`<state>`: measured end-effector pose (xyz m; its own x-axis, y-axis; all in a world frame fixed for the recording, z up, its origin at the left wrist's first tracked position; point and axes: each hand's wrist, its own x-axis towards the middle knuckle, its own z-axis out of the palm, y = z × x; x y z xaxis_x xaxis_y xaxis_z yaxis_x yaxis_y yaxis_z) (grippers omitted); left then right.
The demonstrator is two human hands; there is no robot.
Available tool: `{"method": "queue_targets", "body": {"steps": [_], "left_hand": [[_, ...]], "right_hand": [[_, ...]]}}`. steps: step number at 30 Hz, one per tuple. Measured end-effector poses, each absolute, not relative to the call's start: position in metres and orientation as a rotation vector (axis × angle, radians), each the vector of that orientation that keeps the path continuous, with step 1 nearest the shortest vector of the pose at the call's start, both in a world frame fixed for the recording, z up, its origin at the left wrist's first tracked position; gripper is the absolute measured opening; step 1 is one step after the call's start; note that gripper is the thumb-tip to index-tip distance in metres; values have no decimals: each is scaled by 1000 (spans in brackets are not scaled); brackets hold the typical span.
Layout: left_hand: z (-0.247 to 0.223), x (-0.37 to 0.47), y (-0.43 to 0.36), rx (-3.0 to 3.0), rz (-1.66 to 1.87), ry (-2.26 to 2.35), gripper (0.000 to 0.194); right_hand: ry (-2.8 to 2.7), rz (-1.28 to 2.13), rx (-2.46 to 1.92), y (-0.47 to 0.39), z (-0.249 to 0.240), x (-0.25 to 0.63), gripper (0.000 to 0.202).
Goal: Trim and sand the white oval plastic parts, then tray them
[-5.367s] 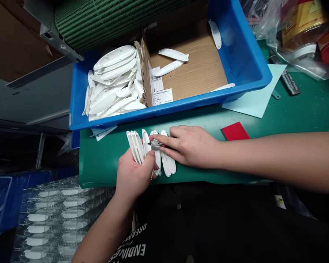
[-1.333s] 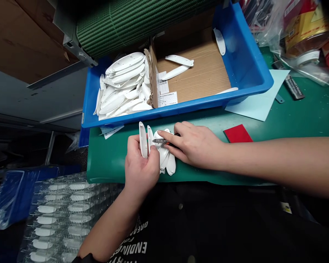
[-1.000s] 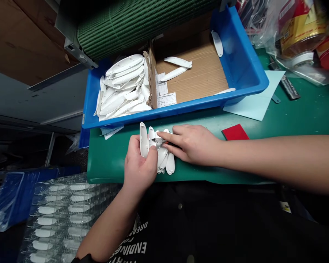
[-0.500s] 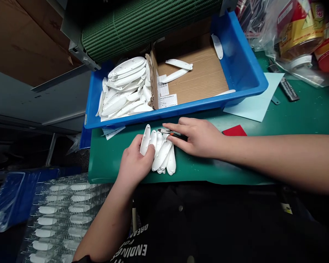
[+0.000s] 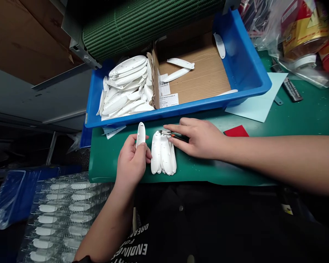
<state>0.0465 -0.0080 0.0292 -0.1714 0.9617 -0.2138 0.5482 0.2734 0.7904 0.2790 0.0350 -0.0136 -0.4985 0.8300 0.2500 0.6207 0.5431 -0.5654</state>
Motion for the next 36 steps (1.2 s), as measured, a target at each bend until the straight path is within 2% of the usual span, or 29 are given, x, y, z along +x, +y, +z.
{"method": "queue_targets", "body": {"steps": [6,14,30,33,36], "left_hand": [[45,47,-15,1235,703,1678,29],[44,57,-24,1306,554,1709,29],[37,64,-29,1559,545,1795,11],[33,60,-28,1486,581,1754,17],[31,52,-26,1413,611,1757,33]], "right_hand": [[-2325,446,-1077,29,-7,277,45],[-2461,384,-1058,18,4,271,45],[-2632,330,-1100,19,-1,265,49],[-2565,432,-1101,23,-2,266,48],[-2414,490,-1186,31,4,273,48]]}}
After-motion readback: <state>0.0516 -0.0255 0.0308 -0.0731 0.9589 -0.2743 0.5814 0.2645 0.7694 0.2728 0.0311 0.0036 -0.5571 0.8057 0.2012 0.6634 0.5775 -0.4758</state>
